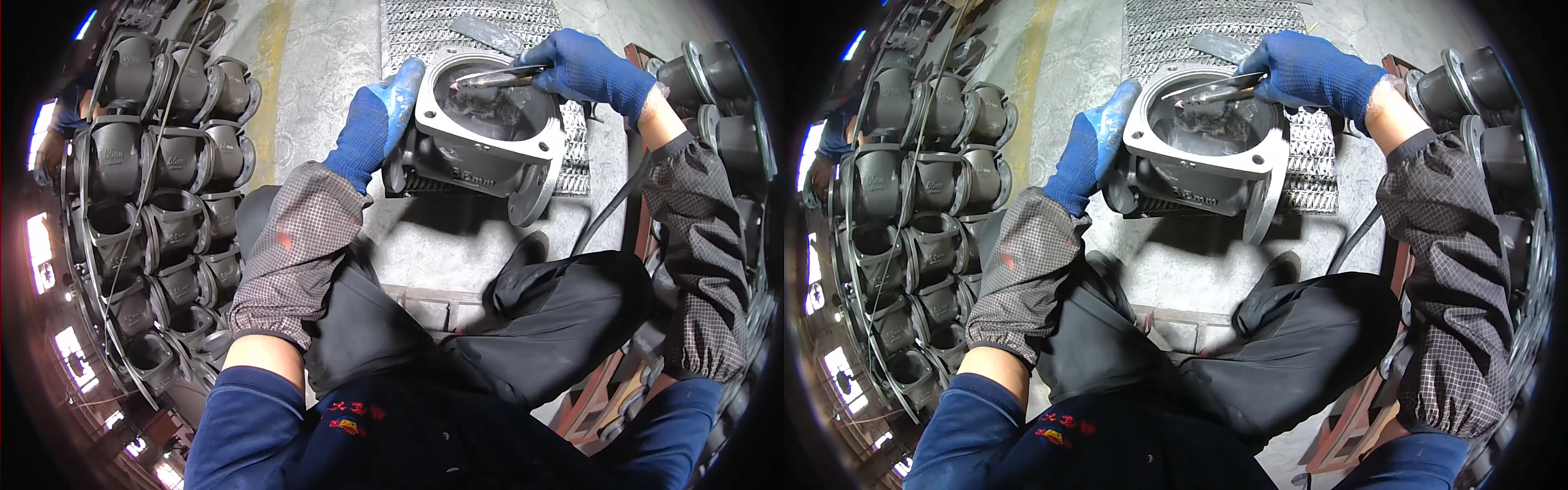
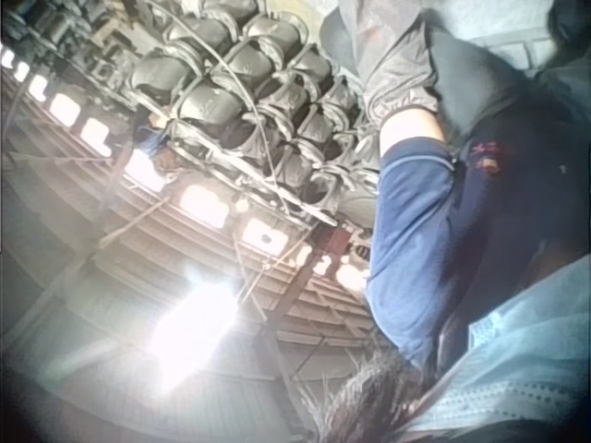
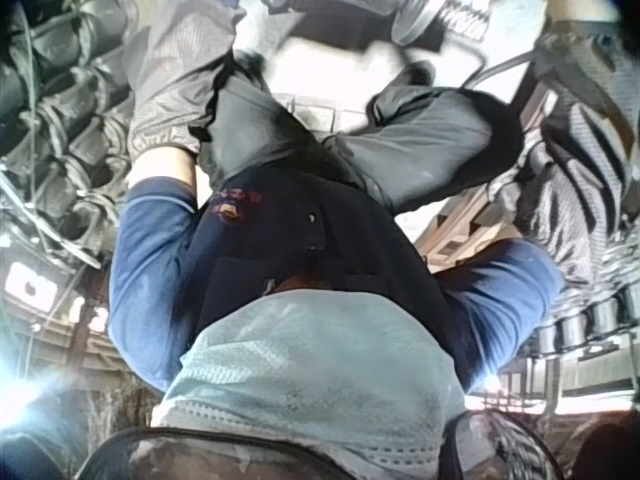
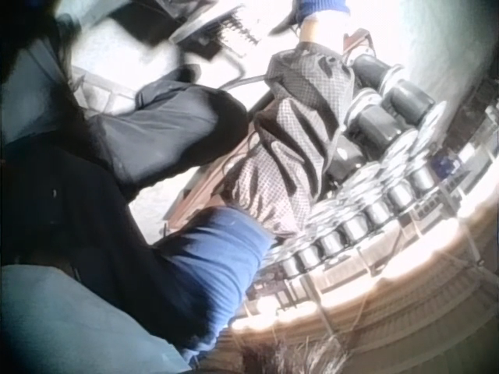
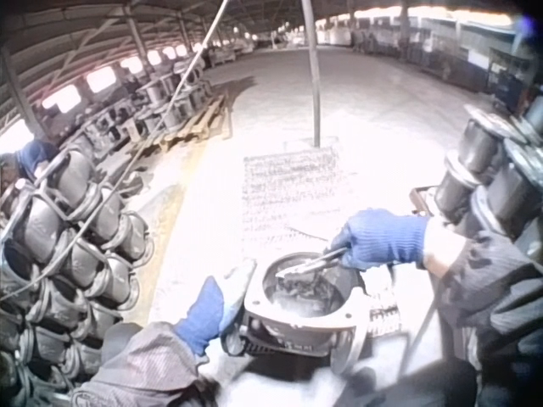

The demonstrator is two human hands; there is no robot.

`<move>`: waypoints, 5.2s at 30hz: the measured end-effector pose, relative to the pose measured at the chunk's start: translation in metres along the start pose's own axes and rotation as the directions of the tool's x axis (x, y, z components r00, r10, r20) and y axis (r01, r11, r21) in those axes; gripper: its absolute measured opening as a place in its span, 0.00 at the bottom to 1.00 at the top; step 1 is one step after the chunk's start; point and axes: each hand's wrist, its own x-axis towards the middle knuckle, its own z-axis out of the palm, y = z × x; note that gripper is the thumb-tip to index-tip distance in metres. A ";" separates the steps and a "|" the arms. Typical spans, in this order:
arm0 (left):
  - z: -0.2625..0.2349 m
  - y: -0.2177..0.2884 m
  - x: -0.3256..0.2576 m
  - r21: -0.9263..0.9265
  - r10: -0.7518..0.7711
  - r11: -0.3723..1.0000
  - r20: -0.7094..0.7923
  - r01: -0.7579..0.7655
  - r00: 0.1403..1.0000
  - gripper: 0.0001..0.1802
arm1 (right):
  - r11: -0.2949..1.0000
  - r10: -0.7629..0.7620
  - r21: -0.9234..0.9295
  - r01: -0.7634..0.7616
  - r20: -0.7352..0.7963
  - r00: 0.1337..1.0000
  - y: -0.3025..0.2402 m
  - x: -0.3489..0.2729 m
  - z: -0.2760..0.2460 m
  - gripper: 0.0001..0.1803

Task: The person uses a handheld rotary grinding tool to smooth the inner and outer surfaces of metal valve bodies, turning the parts over to reach different edges.

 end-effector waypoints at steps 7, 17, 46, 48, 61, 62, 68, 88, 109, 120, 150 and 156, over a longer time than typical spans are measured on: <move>-0.002 -0.004 -0.002 0.012 0.094 0.995 -0.020 -0.094 0.995 0.38 | 0.999 -0.034 -0.022 0.033 -0.011 0.999 -0.003 -0.001 0.002 0.18; -0.001 0.005 -0.009 -0.046 0.028 0.999 -0.002 -0.028 1.000 0.38 | 0.999 -0.024 -0.023 0.022 -0.061 0.998 -0.005 -0.007 0.004 0.18; -0.001 0.003 0.004 0.085 0.067 0.994 -0.050 -0.063 0.997 0.37 | 0.971 -0.007 0.237 0.006 0.007 1.000 0.025 -0.004 0.008 0.18; -0.001 0.004 0.005 0.101 0.086 0.992 -0.053 -0.080 0.995 0.37 | 0.975 -0.006 0.221 0.006 -0.003 1.000 0.025 -0.004 0.008 0.18; 0.000 0.006 0.005 0.047 0.010 0.999 -0.010 -0.010 1.000 0.39 | 0.945 -0.008 0.325 0.025 -0.053 0.999 0.038 -0.009 0.019 0.16; -0.001 0.005 0.005 0.044 0.021 0.999 -0.003 -0.021 1.000 0.40 | 0.941 0.043 0.337 -0.035 -0.017 0.999 0.032 -0.007 0.016 0.16; -0.002 -0.001 0.006 0.093 0.138 0.987 -0.036 -0.134 0.990 0.40 | 0.990 0.091 -0.116 -0.084 0.050 0.995 -0.007 -0.006 -0.010 0.15; 0.000 0.002 -0.001 -0.022 0.058 0.998 -0.001 -0.058 0.998 0.38 | 0.998 0.041 0.050 -0.038 -0.066 0.997 0.001 -0.010 0.007 0.16; 0.002 -0.004 -0.025 -0.008 0.201 0.979 -0.007 -0.202 0.979 0.33 | 0.997 -0.034 -0.073 0.027 -0.098 0.995 -0.024 -0.028 0.003 0.13; 0.009 -0.035 -0.035 -0.260 0.149 0.951 -0.090 -0.168 0.985 0.31 | 0.909 0.125 0.380 -0.174 0.151 0.981 -0.059 -0.093 -0.036 0.21; 0.018 -0.029 -0.025 0.117 0.229 0.970 -0.124 -0.215 0.965 0.37 | 0.868 -0.124 -0.474 0.147 0.080 0.989 -0.074 -0.073 -0.031 0.15; 0.010 -0.040 -0.036 0.316 0.316 0.912 -0.143 -0.260 0.938 0.36 | 0.591 0.632 0.564 -0.577 0.121 0.766 -0.124 -0.129 -0.063 0.22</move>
